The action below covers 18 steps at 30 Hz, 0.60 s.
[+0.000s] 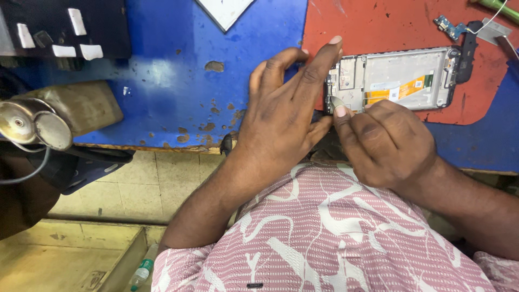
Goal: The person disassembles a smartphone by removing screws, detaching ribbon cables, and extracting the motherboard and battery. They use a screwdriver and tweezers to handle small components and place removed parts on the workbench.
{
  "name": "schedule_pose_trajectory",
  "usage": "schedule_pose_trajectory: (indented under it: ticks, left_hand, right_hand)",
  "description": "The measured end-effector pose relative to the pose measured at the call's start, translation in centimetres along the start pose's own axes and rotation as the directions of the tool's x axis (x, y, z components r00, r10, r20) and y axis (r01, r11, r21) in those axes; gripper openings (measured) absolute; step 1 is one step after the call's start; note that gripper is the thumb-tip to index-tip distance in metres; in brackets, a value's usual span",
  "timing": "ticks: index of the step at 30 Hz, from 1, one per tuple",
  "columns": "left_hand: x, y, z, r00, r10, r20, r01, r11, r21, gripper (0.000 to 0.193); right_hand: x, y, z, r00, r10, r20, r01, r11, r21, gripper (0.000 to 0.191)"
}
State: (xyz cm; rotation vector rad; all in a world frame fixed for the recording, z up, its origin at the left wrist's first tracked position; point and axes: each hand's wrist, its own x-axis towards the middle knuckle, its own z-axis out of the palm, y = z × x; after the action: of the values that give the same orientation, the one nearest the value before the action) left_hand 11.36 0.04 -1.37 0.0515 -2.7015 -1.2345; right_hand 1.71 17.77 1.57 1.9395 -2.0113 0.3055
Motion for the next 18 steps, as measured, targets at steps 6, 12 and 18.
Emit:
schedule_pose_trajectory:
  ticks: [6, 12, 18]
  left_hand:
    - [-0.2, -0.6, 0.5, 0.999, 0.031, -0.006, -0.031, 1.000, 0.005, 0.095]
    - [-0.2, -0.6, 0.4, 0.999, 0.040, -0.012, -0.039, 0.997, 0.068, 0.096]
    - [0.0, -0.4, 0.0, 0.999, -0.011, 0.035, 0.009, 0.998, 0.059, 0.100]
  right_hand:
    - [0.5, 0.5, -0.3, 0.998, -0.044, -0.035, 0.043, 0.999, -0.019, 0.020]
    - [-1.5, 0.6, -0.1, 0.999, 0.017, -0.040, -0.013, 0.995, 0.096, 0.018]
    - [-10.0, 2.9, -1.2, 0.831, 0.553, -0.063, -0.556, 0.826, -0.093, 0.010]
